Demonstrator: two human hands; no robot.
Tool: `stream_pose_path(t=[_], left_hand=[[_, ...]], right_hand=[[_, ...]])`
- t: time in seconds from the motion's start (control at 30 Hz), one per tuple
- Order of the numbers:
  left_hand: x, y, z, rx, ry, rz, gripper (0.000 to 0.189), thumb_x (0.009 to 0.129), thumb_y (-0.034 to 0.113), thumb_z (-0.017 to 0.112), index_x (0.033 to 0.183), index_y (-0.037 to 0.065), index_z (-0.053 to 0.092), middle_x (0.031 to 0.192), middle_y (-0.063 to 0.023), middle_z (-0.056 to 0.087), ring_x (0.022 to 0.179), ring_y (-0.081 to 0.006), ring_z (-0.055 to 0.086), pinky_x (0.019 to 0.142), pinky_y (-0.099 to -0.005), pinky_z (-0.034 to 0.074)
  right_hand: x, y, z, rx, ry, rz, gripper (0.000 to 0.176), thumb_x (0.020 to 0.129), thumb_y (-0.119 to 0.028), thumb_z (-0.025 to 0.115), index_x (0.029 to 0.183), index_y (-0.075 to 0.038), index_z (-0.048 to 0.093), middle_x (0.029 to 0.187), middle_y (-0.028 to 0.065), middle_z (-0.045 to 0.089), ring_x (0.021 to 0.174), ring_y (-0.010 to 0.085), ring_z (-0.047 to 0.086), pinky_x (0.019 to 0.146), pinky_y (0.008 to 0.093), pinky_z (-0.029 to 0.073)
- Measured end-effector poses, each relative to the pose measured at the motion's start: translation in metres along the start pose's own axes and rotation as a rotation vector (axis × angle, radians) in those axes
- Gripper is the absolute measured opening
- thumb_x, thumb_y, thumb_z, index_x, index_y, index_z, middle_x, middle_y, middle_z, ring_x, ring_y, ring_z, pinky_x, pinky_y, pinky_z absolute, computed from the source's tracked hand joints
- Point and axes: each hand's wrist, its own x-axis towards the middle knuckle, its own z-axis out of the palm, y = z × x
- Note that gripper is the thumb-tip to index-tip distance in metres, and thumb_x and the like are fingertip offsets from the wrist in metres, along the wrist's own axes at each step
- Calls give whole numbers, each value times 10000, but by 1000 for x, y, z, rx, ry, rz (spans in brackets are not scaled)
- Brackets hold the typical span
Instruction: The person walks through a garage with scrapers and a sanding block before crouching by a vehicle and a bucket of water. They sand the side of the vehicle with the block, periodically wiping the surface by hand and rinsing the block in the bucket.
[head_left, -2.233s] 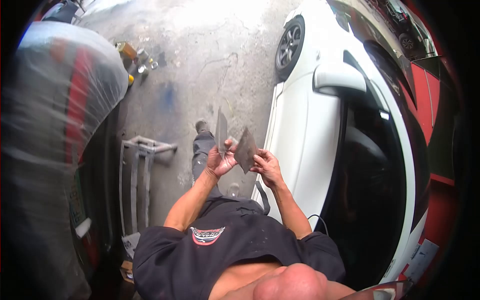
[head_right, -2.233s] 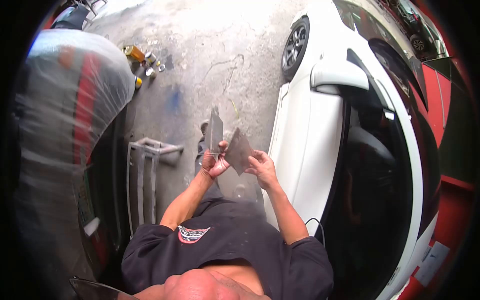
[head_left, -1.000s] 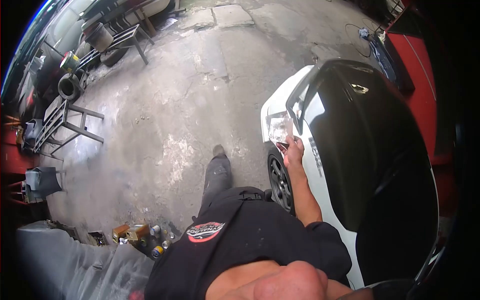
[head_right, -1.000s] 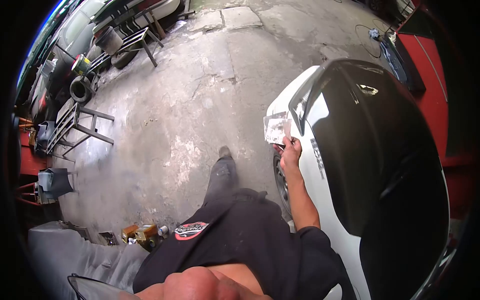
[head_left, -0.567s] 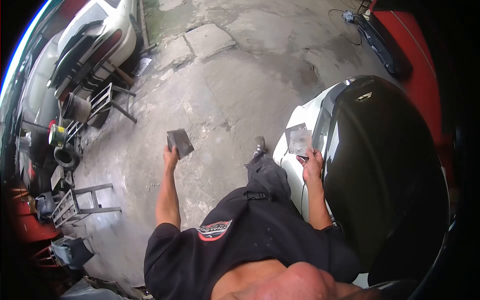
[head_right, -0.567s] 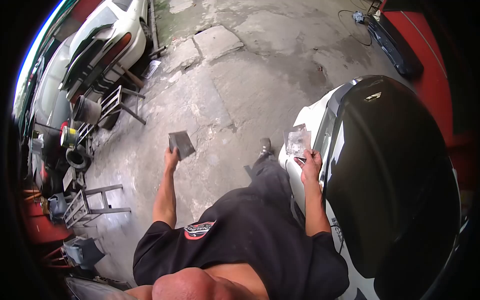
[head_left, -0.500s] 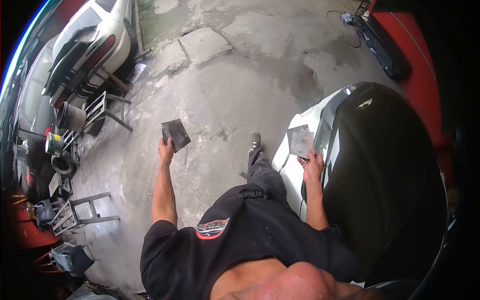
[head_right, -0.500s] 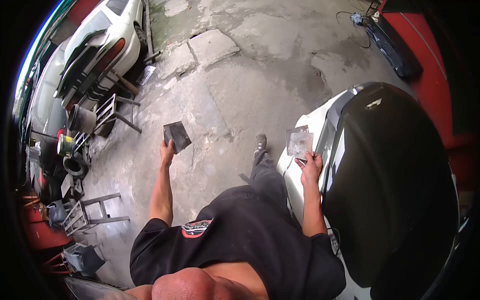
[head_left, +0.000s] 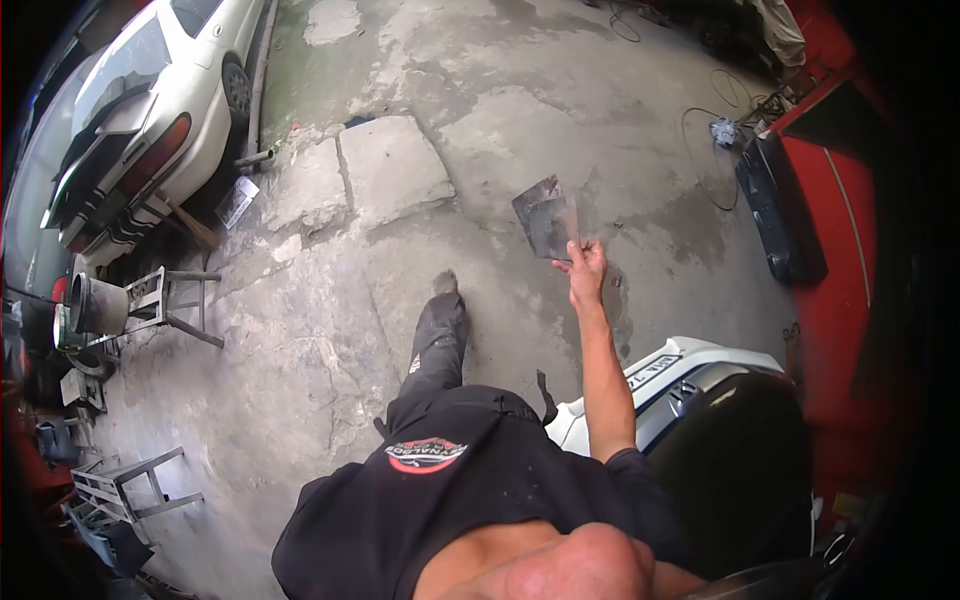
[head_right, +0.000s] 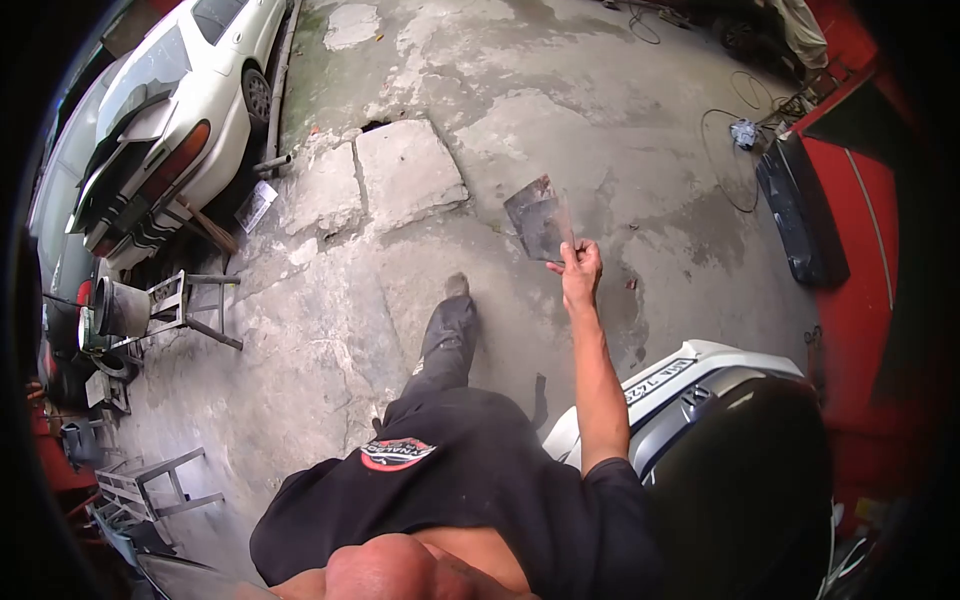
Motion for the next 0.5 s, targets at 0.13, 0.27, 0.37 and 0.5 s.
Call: stream_pose_path(t=[0.13, 0.27, 0.37, 0.5], left_hand=[[89, 170, -71, 5, 22, 78, 657, 870, 452, 637, 1258, -76, 597, 1051, -278, 695, 1081, -387, 665, 944, -461, 506], [184, 426, -252, -157, 342, 214, 534, 896, 408, 623, 1151, -61, 630, 984, -263, 697, 980, -381, 685, 838, -464, 532], [186, 676, -446, -582, 483, 599, 419, 907, 282, 635, 1134, -70, 611, 1052, -296, 674, 1018, -435, 656, 867, -459, 504], [200, 956, -629, -656, 537, 1014, 294, 962, 255, 620, 977, -37, 590, 814, -127, 643, 734, -204, 585, 665, -365, 484]], right_hand=[[165, 102, -34, -451, 233, 205, 244, 932, -103, 603, 1137, -23, 498, 987, 109, 606, 840, 201, 633, 590, 336, 605], [192, 147, -131, -650, 768, 701, 305, 853, -151, 672, 1113, -28, 572, 1186, 104, 606, 998, 259, 630, 655, 411, 613], [182, 196, -236, -922, 820, 1091, 285, 817, -73, 677, 1080, -51, 568, 1054, 211, 674, 916, 355, 708, 662, 447, 620], [211, 191, -193, -873, 1079, 1126, 340, 849, -180, 694, 1143, -26, 619, 1082, 200, 691, 947, 333, 710, 738, 432, 606]])
